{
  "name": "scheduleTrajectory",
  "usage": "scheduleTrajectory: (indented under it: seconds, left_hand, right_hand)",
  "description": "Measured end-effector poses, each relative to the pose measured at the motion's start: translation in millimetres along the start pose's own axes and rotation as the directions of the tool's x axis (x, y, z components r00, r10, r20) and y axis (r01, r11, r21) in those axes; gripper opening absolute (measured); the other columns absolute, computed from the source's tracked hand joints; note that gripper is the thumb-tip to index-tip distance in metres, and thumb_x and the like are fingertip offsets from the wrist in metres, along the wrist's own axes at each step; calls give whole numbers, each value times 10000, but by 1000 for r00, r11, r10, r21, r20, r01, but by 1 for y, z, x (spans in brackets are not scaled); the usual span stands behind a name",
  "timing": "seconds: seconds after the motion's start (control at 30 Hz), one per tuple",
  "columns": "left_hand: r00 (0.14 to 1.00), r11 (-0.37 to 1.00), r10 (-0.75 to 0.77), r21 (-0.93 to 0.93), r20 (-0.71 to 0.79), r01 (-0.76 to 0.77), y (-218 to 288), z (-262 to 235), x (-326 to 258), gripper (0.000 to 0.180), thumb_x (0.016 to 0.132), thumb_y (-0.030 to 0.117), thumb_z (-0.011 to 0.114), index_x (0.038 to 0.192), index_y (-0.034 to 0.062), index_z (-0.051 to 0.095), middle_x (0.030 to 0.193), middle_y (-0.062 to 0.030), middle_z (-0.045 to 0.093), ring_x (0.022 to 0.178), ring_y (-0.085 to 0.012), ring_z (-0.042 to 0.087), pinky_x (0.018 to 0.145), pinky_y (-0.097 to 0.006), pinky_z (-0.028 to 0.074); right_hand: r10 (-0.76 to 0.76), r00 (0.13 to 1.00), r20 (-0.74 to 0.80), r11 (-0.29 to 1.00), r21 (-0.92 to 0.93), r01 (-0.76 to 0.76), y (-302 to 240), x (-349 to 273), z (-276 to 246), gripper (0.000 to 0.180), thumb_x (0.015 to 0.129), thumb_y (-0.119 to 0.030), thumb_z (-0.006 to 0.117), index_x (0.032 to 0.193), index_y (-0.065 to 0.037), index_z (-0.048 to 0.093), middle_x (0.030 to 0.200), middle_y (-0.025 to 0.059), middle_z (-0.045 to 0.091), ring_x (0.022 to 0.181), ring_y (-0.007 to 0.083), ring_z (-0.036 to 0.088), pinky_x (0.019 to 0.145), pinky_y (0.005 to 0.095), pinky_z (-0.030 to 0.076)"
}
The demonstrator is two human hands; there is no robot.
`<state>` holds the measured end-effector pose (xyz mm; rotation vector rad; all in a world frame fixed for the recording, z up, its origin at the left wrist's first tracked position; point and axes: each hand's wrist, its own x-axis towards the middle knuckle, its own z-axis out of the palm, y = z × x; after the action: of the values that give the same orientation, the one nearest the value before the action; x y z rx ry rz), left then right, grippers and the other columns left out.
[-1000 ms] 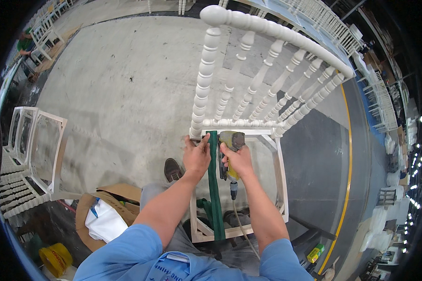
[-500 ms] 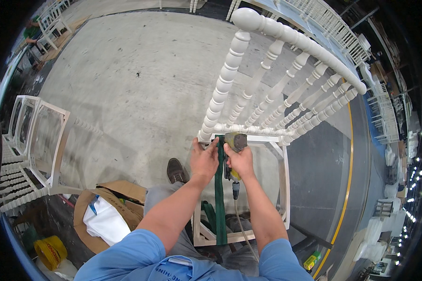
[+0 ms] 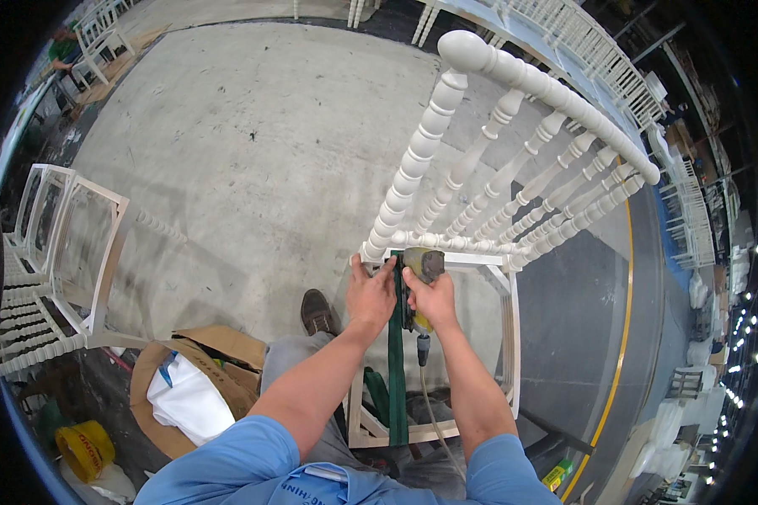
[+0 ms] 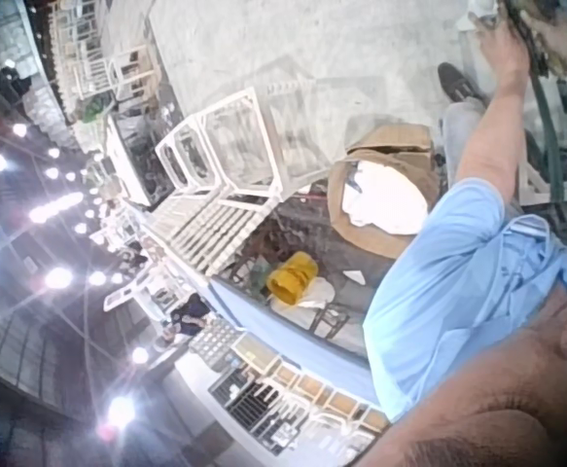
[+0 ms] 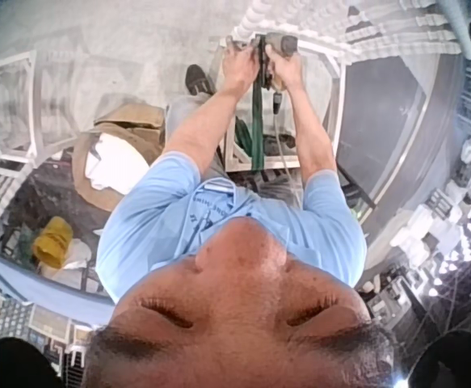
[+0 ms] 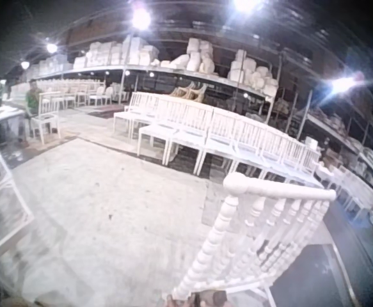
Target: The person attaches green webbing strips to the seat frame of a white wooden chair using a pneumatic staple gun. They position each strip, staple it in place, and trim excess material with scissors.
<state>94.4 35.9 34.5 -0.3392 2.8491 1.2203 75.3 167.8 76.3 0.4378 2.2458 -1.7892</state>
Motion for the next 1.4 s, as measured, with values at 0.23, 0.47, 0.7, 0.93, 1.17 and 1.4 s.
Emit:
scheduleTrajectory:
  seconds: [0.23,0.47,0.7,0.93,1.17,1.4]
  left_hand:
    - [998,999,24,-38,-62,-26,-6,3,0,358,929,217,650,1275,260,731,1541,-290,388,1212,-457,579,992,-505,519]
    - [1000,996,-17,-85,-23,15,-9,4,0,338,899,198,663,1223,228,751,1539,-294,402,1213,-446,583,997,-498,518]
    - [995,990,9,-138,-103,-23,-10,8,0,327,883,182,674,1198,214,755,1529,-302,417,1213,-455,581,1006,-497,510]
    - [993,989,9,-146,-115,-26,-13,12,1,330,866,165,682,1183,219,755,1537,-293,400,1186,-455,591,994,-499,513]
    - [997,991,0,-135,-74,-10,-11,12,0,338,862,166,678,1188,224,749,1534,-303,397,1188,-467,590,979,-501,523]
    - [993,990,33,-133,-110,-47,-11,13,-2,312,869,130,661,1162,171,760,1472,-265,467,1238,-443,582,1001,-479,522]
  right_hand:
    - [50,999,2,998,-47,-50,-3,2,8,236,956,-213,753,994,13,700,787,46,675,495,115,569,433,276,436]
    - [-12,999,45,999,-30,13,-4,-1,8,237,950,-206,756,1000,19,701,778,47,669,502,111,571,428,278,433]
    - [1,1000,24,999,-52,0,-4,-4,6,250,948,-218,767,981,20,702,783,54,677,500,117,577,436,279,438]
    - [60,998,-35,995,-75,-63,-3,-4,-3,247,948,-211,766,1001,20,701,812,46,691,504,120,585,437,276,444]
    - [70,997,-21,996,-57,-71,-11,-6,-13,244,960,-228,747,1015,5,703,836,57,690,513,130,585,444,288,450]
    - [47,977,-210,998,43,-39,-38,-121,-95,245,940,-209,770,1048,1,706,846,55,698,550,142,617,483,303,476]
